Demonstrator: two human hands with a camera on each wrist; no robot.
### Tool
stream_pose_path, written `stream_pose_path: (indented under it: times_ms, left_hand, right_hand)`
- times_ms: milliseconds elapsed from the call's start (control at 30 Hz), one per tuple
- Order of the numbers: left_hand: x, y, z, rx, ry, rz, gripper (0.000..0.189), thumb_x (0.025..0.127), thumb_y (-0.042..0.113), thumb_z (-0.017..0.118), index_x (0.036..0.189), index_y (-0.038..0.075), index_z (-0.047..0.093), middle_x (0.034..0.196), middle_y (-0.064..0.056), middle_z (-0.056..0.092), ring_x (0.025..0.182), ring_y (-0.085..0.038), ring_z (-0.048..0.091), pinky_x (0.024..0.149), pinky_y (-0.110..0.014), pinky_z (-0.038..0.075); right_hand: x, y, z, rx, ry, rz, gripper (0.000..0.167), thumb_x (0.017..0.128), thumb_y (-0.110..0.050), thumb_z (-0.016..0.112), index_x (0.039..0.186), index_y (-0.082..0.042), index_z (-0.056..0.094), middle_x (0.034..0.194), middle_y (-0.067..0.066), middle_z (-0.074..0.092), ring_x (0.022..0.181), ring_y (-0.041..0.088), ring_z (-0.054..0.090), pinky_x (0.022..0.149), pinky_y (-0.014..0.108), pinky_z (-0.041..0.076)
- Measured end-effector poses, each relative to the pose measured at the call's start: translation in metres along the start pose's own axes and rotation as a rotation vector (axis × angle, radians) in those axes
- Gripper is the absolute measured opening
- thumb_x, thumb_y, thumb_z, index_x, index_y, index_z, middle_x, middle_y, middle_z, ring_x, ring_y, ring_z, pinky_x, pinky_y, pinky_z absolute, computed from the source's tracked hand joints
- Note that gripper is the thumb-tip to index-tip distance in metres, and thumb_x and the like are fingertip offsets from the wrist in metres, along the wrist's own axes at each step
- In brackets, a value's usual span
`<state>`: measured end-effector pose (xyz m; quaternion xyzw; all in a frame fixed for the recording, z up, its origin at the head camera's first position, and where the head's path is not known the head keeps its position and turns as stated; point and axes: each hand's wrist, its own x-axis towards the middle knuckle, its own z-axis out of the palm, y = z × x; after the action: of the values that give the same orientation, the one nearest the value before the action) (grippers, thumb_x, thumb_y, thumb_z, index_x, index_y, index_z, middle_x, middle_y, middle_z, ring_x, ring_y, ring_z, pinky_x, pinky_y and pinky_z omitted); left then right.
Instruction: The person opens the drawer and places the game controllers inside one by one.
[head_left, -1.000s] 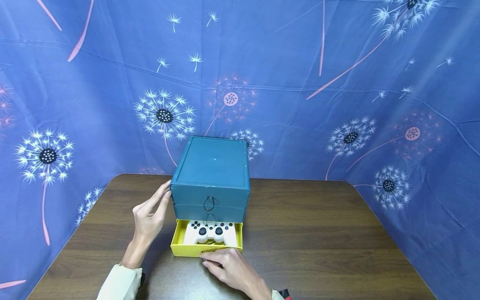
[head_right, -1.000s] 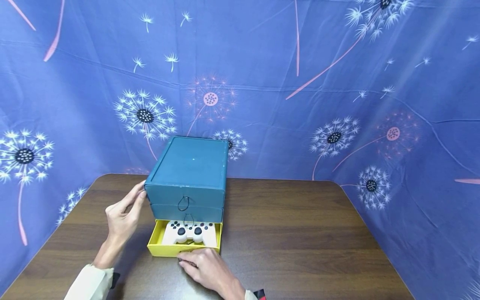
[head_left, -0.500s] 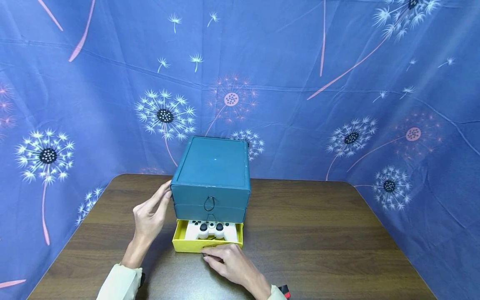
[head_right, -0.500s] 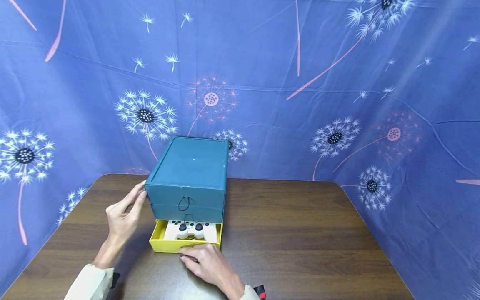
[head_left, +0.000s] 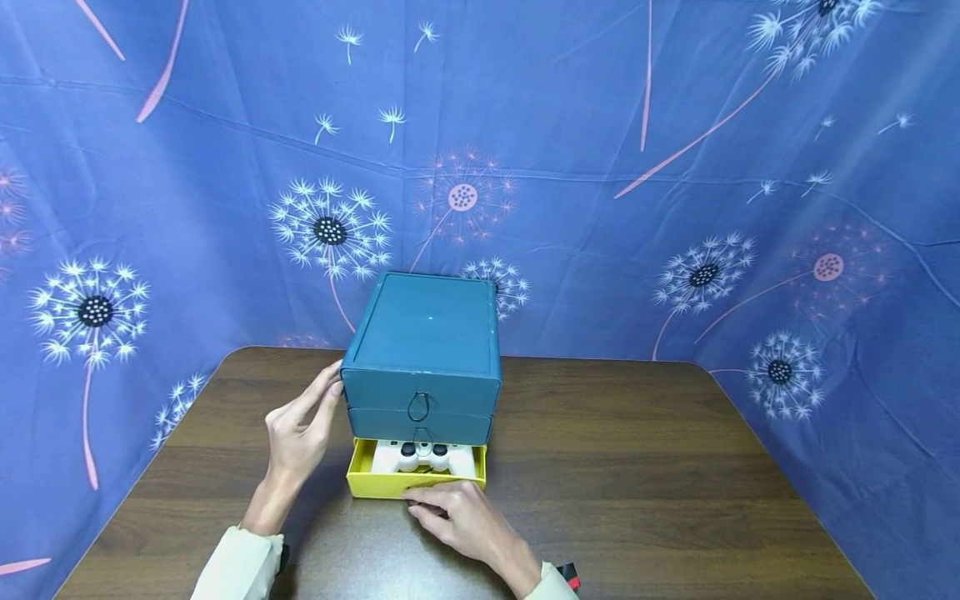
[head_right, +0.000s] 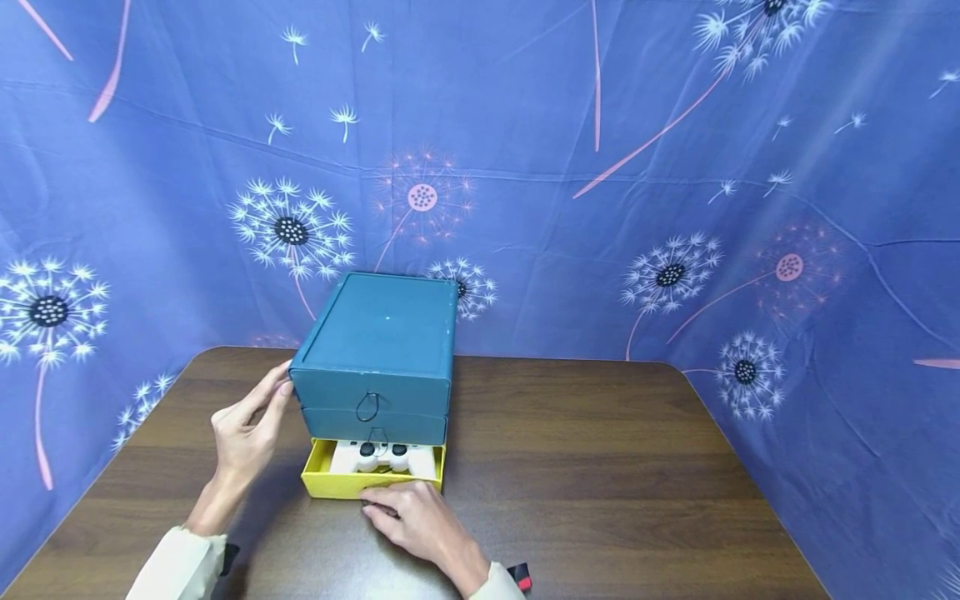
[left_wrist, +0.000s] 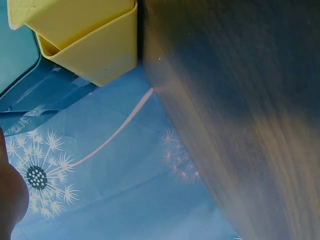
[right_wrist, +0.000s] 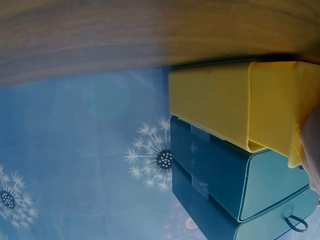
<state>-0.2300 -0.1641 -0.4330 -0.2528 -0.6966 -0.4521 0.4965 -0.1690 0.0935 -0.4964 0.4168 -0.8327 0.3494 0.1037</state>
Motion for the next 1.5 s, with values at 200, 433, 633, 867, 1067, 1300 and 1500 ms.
stream_pose_path:
  times_ms: [200, 433, 633, 867, 1067, 1300, 1500]
  left_hand:
    - [0.000, 0.001, -0.001, 0.004, -0.013, -0.002, 0.042, 0.083, -0.021, 0.071, 0.123, -0.008, 0.072, 0.115, -0.021, 0.073, 0.110, -0.003, 0.068, 0.093, -0.016, 0.054]
    - [0.000, 0.001, -0.001, 0.000, -0.013, -0.004, 0.031, 0.093, -0.009, 0.071, 0.124, -0.008, 0.072, 0.117, -0.021, 0.073, 0.110, -0.004, 0.068, 0.092, -0.016, 0.054]
    - [0.000, 0.001, 0.000, 0.004, -0.006, -0.002, 0.049, 0.077, -0.028, 0.070, 0.122, -0.009, 0.072, 0.115, -0.022, 0.073, 0.110, -0.003, 0.068, 0.091, -0.015, 0.054]
    - [0.000, 0.002, 0.000, 0.009, 0.001, -0.004, 0.050, 0.075, -0.029, 0.071, 0.121, -0.008, 0.072, 0.114, -0.023, 0.073, 0.109, -0.001, 0.068, 0.091, -0.014, 0.054]
    - [0.000, 0.001, 0.000, 0.010, 0.005, 0.003, 0.047, 0.078, -0.026, 0.071, 0.121, -0.008, 0.072, 0.114, -0.023, 0.073, 0.109, -0.002, 0.068, 0.090, -0.014, 0.054]
    - [0.000, 0.002, 0.000, 0.007, 0.000, 0.005, 0.041, 0.083, -0.020, 0.071, 0.122, -0.008, 0.072, 0.115, -0.022, 0.073, 0.110, -0.003, 0.068, 0.091, -0.015, 0.054]
    - [0.000, 0.002, 0.000, 0.008, 0.003, 0.006, 0.037, 0.086, -0.017, 0.071, 0.122, -0.008, 0.072, 0.115, -0.022, 0.073, 0.109, -0.003, 0.069, 0.091, -0.016, 0.054]
  right_hand:
    - [0.002, 0.003, 0.000, -0.005, 0.008, -0.018, 0.020, 0.099, -0.013, 0.072, 0.119, -0.011, 0.079, 0.111, -0.002, 0.077, 0.102, 0.000, 0.068, 0.087, 0.016, 0.056]
    - [0.005, 0.006, 0.000, -0.007, 0.029, -0.028, 0.020, 0.098, -0.013, 0.073, 0.117, -0.011, 0.079, 0.110, -0.002, 0.077, 0.101, 0.001, 0.069, 0.085, 0.015, 0.056]
    - [0.008, 0.008, -0.001, -0.015, 0.034, -0.031, 0.020, 0.098, -0.013, 0.073, 0.117, -0.012, 0.079, 0.110, -0.002, 0.077, 0.099, -0.001, 0.067, 0.083, 0.013, 0.056]
    - [0.009, 0.011, -0.003, -0.020, 0.022, -0.007, 0.020, 0.098, -0.014, 0.073, 0.117, -0.012, 0.079, 0.111, -0.003, 0.077, 0.100, 0.000, 0.068, 0.085, 0.015, 0.056]
    - [0.013, 0.014, -0.004, 0.002, 0.011, 0.029, 0.021, 0.099, -0.015, 0.072, 0.120, -0.013, 0.079, 0.113, -0.003, 0.076, 0.091, -0.006, 0.063, 0.079, 0.011, 0.054]
    - [0.015, 0.017, -0.004, 0.014, 0.004, 0.047, 0.022, 0.100, -0.015, 0.071, 0.120, -0.013, 0.078, 0.112, -0.003, 0.076, 0.083, -0.007, 0.058, 0.075, 0.008, 0.051]
    - [0.017, 0.019, -0.005, 0.016, 0.007, 0.061, 0.022, 0.100, -0.014, 0.071, 0.120, -0.013, 0.078, 0.110, -0.003, 0.077, 0.087, -0.008, 0.061, 0.077, 0.009, 0.053]
